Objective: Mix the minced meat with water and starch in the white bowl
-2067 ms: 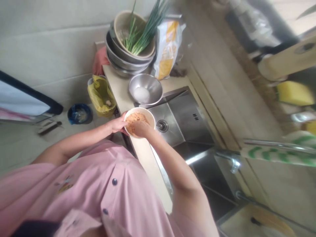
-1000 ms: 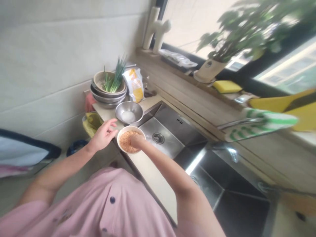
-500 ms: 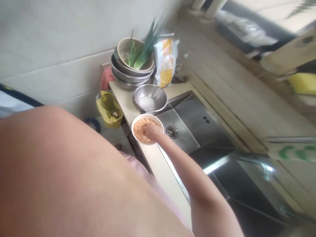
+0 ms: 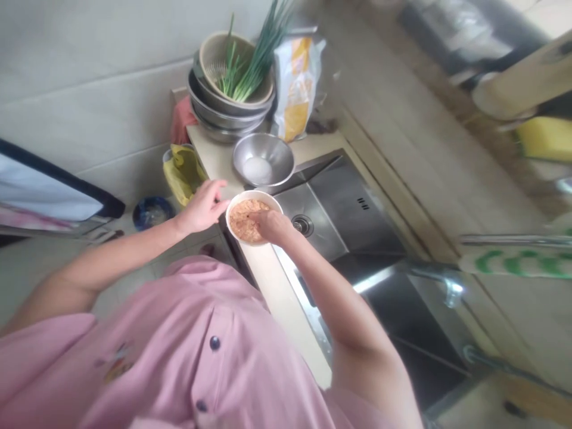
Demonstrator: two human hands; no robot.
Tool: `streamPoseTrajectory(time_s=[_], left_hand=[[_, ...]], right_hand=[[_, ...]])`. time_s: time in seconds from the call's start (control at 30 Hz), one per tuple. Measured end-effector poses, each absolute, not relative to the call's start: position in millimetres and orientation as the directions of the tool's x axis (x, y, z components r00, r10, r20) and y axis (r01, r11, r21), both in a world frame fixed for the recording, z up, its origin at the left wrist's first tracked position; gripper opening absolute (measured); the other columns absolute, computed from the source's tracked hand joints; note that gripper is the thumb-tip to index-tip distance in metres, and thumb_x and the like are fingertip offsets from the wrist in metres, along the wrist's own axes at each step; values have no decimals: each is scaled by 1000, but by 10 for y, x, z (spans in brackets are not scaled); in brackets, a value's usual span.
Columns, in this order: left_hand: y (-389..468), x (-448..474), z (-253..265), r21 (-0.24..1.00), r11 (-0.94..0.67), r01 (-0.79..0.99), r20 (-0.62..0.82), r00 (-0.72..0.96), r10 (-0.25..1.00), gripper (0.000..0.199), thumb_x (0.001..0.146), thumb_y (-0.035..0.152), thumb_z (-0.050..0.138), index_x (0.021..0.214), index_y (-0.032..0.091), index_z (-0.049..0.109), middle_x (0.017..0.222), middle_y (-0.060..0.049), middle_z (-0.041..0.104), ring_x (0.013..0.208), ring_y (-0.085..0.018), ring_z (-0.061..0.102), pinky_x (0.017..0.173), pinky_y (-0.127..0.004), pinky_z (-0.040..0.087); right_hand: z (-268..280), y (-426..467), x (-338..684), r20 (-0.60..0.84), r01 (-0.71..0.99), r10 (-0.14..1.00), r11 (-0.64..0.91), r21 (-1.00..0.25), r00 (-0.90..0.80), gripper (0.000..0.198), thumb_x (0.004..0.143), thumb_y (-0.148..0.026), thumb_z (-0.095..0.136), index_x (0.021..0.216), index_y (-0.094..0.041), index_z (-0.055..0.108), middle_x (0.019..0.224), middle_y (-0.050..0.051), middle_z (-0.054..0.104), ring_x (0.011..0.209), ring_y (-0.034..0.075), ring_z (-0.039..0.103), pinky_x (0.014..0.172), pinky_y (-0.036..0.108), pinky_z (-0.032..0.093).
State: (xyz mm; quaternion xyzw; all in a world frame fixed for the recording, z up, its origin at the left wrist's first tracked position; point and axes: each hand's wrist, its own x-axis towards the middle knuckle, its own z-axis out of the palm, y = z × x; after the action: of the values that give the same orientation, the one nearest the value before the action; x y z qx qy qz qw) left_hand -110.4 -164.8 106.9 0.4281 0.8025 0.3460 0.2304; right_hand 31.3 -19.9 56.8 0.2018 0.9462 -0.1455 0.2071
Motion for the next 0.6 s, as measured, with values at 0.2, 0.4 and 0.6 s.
streamPoseTrajectory(time_s=[0.2,0.4,0.6], left_hand=[[-1755,-1132,408,695,543,-471,-679,-184,711,95,93,6,71,172,34,27,148,-16,63,84,-20,79,76,-44,73],[-1572,-914,192,697,443,-564,-617,-157,771,90,86,11,73,166,26,35,142,-18,69,88,-26,80,68,-43,72],[-1605,-852,93,695,412,-590,-605,-169,778,95,78,11,74,164,28,36,155,-21,59,85,-26,79,62,-43,72]], right_hand=[[718,-329,59,-574,373,198,905,-205,-795,54,106,-10,57,156,-25,72,161,12,67,144,34,66,120,46,53],[632,-282,49,-670,349,166,925,-149,-724,38,104,-8,56,130,-13,84,141,20,77,136,35,71,121,45,51],[491,-209,72,-644,359,225,930,-83,-731,42,99,-5,63,136,-13,82,139,23,78,128,37,76,109,42,58]])
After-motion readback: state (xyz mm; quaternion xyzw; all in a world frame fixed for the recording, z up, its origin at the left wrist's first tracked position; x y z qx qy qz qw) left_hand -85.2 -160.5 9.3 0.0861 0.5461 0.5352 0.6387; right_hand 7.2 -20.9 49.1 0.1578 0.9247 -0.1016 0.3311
